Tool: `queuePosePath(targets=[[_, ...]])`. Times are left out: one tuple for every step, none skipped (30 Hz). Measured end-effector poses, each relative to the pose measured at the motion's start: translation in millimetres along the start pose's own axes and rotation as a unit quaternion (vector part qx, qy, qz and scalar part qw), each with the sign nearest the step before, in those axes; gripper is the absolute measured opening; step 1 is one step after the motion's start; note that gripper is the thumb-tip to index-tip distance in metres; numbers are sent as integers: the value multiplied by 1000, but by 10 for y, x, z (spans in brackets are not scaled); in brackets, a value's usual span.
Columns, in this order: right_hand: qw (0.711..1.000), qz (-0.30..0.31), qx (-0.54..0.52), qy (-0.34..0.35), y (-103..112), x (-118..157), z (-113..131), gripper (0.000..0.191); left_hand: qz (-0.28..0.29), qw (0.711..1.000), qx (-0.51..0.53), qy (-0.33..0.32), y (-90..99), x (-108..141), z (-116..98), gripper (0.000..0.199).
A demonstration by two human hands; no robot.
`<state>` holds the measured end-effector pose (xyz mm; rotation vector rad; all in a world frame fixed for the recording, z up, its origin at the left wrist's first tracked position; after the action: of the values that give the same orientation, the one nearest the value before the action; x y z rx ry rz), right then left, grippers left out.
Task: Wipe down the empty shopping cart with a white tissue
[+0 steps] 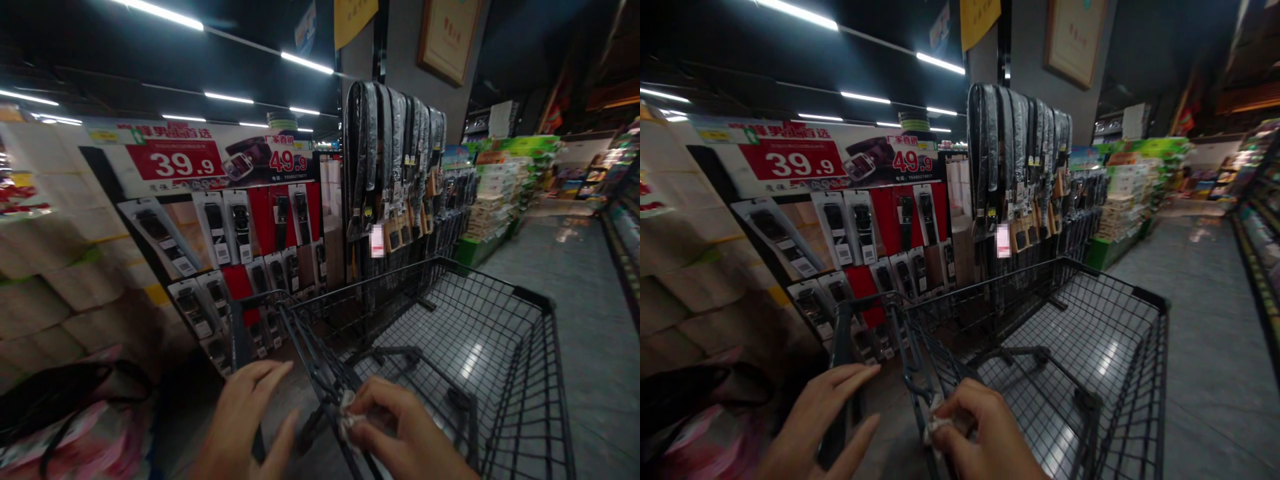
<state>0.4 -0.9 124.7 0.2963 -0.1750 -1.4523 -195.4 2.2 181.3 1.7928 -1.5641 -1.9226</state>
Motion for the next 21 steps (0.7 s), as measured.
queuePosePath(targets=[[1000, -8, -6, -3, -18, -54, 37, 6, 26, 1000, 7, -6, -52, -84, -36, 39], [1000, -16, -13, -3, -33, -109, 67, 6, 49, 999, 16, -17, -99, -149, -79, 41], [1000, -21, -21, -3, -46, -161, 86, 6, 78, 996, 28, -25, -152, -191, -116, 43], [999, -22, -33, -6, -59, -208, 92, 6, 104, 993, 42, -33, -199, -212, -147, 44], [999, -20, -48, -11, -72, -246, 86, 7, 123, 990, 53, -35, -236, -216, -165, 45], [998, -15, -65, -18, -86, -272, 71, 8, 138, 988, 60, -32, -263, -208, -170, 45], [996, -9, -82, -24, -98, -284, 52, 10, 145, 987, 64, -28, -277, -193, -166, 45], [995, -5, -96, -28, -105, -281, 33, 11, 147, 987, 64, -22, -279, -176, -155, 44], [994, -3, -106, -33, -106, -263, 14, 11, 144, 987, 61, -18, -272, -160, -146, 43], [993, -1, -114, -37, -104, -232, -2, 12, 141, 988, 59, -18, -261, -147, -140, 43], [992, 3, -119, -41, -102, -190, -17, 11, 138, 989, 59, -19, -249, -139, -140, 42], [991, 8, -124, -46, -98, -140, -30, 11, 136, 989, 59, -21, -237, -136, -142, 42], [990, 13, -129, -52, -89, -85, -43, 10, 135, 989, 61, -23, -228, -138, -146, 43], [990, 18, -131, -56, -74, -27, -56, 10, 135, 989, 63, -23, -223, -143, -150, 43], [989, 22, -131, -58, -53, 31, -68, 10, 136, 988, 65, -22, -222, -152, -152, 43], [990, 27, -128, -59, -27, 87, -83, 11, 137, 988, 67, -20, -223, -161, -152, 43], [990, 33, -120, -58, 4, 140, -99, 12, 137, 988, 68, -19, -227, -169, -151, 42], [991, 44, -111, -57, 35, 189, -118, 13, 134, 988, 68, -18, -229, -175, -147, 41], [992, 60, -102, -54, 63, 233, -137, 16, 130, 989, 67, -18, -232, -178, -140, 40], [991, 78, -95, -51, 88, 271, -159, 18, 124, 990, 66, -20, -235, -178, -132, 40], [990, 95, -90, -49, 109, 303, -182, 21, 119, 990, 66, -24, -238, -174, -127, 39]])
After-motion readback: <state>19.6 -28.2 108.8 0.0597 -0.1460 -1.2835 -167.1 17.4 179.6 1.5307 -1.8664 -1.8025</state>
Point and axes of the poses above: each hand's wrist, its own x-axis away from the middle knuckle, its own y-axis out of the back of the hand, z = x × y, the point moved 6 cm from there along -x, towards the middle knuckle
